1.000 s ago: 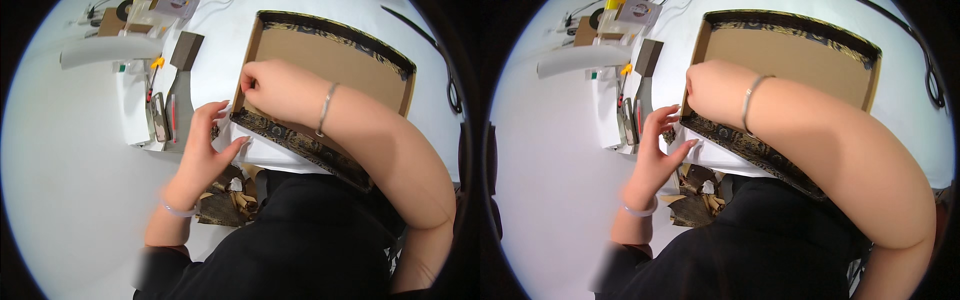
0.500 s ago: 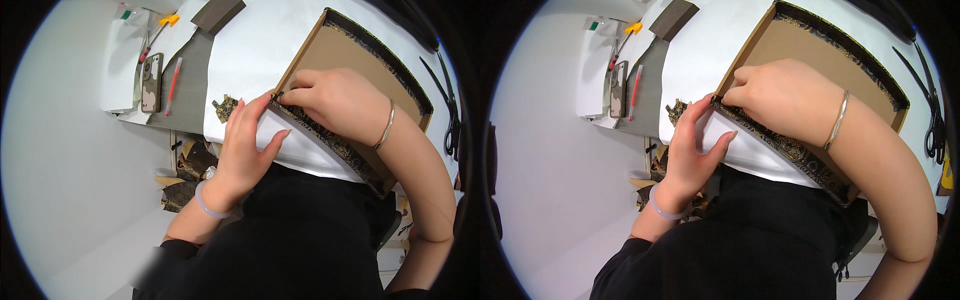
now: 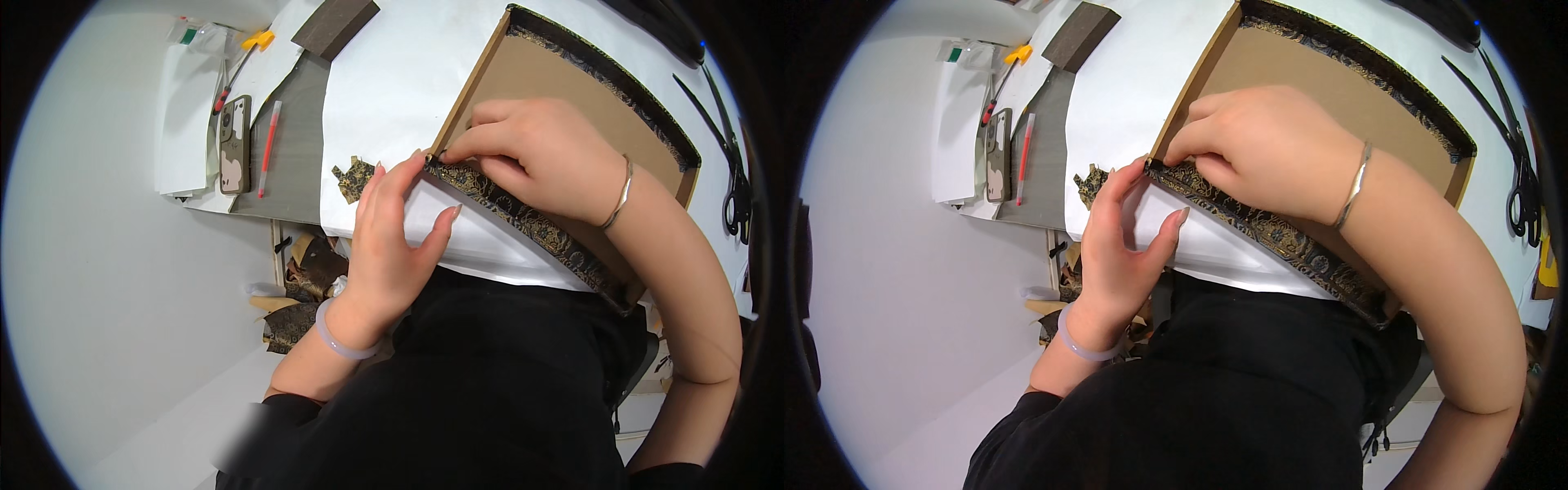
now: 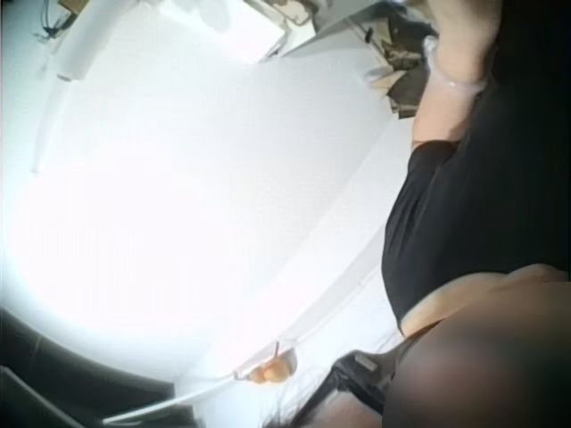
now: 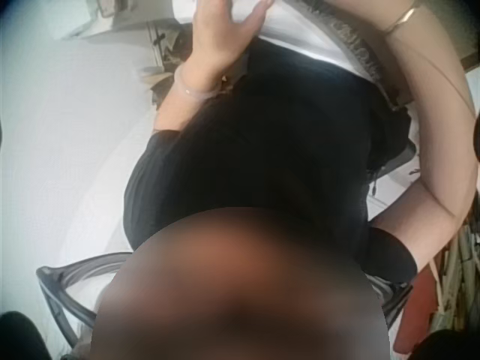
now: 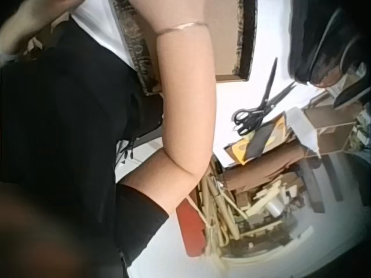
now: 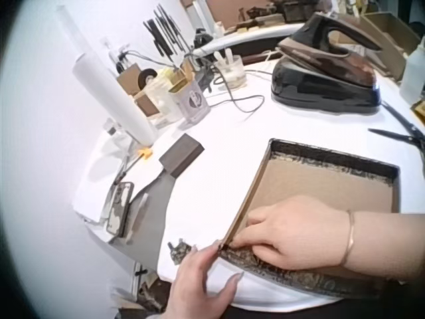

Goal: The person decorates a rectangular cardboard box by applying a patterned fabric strip along its edges. They use scissors to trim the fabric, a small iron to press it flat, and a hot glue gun to secure the fabric to the box. The person repeatedly trims, presses, and glues the fabric around the box's perimeter.

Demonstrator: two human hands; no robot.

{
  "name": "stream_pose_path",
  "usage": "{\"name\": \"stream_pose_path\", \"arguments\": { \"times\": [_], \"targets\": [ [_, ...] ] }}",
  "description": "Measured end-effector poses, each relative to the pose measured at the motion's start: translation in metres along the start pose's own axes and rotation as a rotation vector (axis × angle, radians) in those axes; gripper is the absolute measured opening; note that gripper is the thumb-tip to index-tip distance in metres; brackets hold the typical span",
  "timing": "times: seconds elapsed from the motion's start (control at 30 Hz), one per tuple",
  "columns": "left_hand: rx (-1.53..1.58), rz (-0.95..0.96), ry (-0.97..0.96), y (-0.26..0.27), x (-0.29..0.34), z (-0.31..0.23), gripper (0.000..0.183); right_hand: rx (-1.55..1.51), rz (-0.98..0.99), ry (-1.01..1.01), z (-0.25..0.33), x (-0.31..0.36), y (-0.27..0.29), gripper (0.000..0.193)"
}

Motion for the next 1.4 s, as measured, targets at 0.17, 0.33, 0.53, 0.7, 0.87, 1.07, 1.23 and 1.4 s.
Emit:
{"name": "stream_pose_path", "arguments": {
  "times": [0.17, 0.33, 0.53, 0.7, 0.87, 1.07, 1.23, 1.4],
  "targets": [
    [-0.036, -0.018, -0.009, 0.001, 0.002, -0.003, 0.071, -0.05, 0.002, -0.127, -0.004, -0.005, -0.003, 0.026],
    [-0.102, 0.022, -0.022, 0.002, 0.002, -0.009, 0.072, -0.276, 0.152, -0.419, -0.007, -0.013, 0.0, 0.026],
    [-0.096, -0.016, -0.024, -0.004, 0.003, -0.012, 0.071, -0.143, 0.248, -0.456, 0.0, -0.011, -0.002, 0.026],
    [-0.107, -0.01, -0.017, -0.004, 0.005, -0.011, 0.07, -0.318, 0.167, -0.485, -0.006, -0.008, -0.004, 0.027],
    [-0.151, 0.058, 0.004, 0.01, -0.002, -0.017, 0.057, -0.532, 0.066, -0.502, -0.021, -0.011, 0.0, 0.027],
    [-0.222, 0.139, 0.131, 0.035, -0.041, -0.025, 0.027, -0.781, -0.088, -0.549, -0.038, -0.01, 0.003, 0.028],
    [-0.209, 0.617, 0.358, 0.027, -0.084, -0.011, 0.031, -1.051, 0.058, -0.558, -0.052, -0.014, 0.002, 0.025],
    [-0.573, 1.183, 0.422, 0.0, -0.131, -0.031, 0.029, -1.233, 0.357, -0.617, -0.06, -0.02, 0.018, 0.042]
  ]
}}
Point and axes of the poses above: each hand's wrist, its own x-axis away from the middle knuckle, its own y-axis out of the back of the hand, z = x × y, the point moved 6 cm from there along -x, towards the middle knuckle, and after that the axes turned 5 degrees about -x, right-handed, at the moved point
